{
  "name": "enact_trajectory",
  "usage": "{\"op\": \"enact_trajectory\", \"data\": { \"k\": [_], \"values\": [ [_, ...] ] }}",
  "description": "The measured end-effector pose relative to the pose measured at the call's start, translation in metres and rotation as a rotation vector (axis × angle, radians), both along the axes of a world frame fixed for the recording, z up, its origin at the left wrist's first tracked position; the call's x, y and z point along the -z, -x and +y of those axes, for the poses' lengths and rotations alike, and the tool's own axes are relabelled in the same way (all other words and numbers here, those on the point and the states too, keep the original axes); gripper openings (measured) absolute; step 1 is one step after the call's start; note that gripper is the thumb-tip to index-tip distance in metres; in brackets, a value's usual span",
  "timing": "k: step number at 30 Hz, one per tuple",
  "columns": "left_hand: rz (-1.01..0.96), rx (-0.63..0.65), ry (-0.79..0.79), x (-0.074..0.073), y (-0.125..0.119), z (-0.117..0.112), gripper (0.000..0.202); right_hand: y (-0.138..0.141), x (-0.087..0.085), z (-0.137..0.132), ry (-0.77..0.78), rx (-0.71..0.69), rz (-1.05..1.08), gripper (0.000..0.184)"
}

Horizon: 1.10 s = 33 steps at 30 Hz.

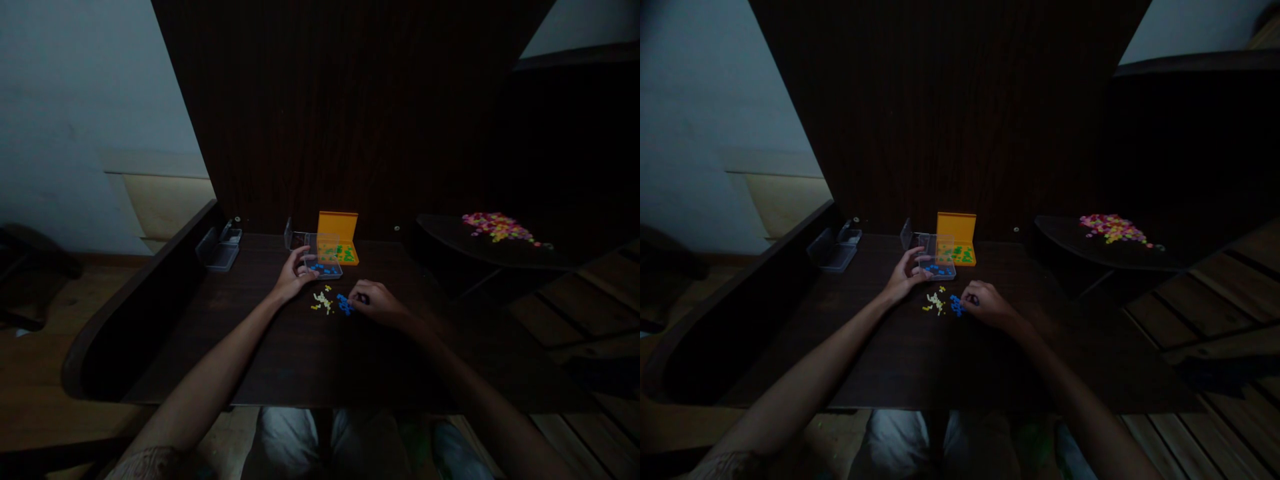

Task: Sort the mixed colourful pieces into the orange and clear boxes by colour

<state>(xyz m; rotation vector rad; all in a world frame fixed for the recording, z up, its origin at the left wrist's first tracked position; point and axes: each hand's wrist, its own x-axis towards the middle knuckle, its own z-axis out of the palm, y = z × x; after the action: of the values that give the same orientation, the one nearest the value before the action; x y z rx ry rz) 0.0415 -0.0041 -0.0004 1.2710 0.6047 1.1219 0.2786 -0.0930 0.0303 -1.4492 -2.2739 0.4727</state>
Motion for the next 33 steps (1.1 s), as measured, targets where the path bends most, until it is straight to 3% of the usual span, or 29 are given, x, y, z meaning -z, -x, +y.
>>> {"op": "enact_trajectory", "data": {
  "k": [8,14,23,33],
  "values": [
    [-0.005,-0.004,-0.002,0.001,-0.001,0.001,0.075,0.005,-0.017,0.006,-0.007,0.103,0.144,0.019],
    [-0.01,-0.001,0.01,0.002,-0.001,0.001,0.075,0.015,-0.03,0.032,-0.155,0.086,0.254,0.023],
    [0.0,0.001,-0.001,0.002,-0.002,0.0,0.076,0.037,-0.031,0.069,-0.152,0.108,0.09,0.018],
    [0.002,0.009,-0.001,0.0,-0.003,-0.001,0.077,0.052,-0.037,0.063,-0.16,0.119,-0.328,0.029]
  ]
}}
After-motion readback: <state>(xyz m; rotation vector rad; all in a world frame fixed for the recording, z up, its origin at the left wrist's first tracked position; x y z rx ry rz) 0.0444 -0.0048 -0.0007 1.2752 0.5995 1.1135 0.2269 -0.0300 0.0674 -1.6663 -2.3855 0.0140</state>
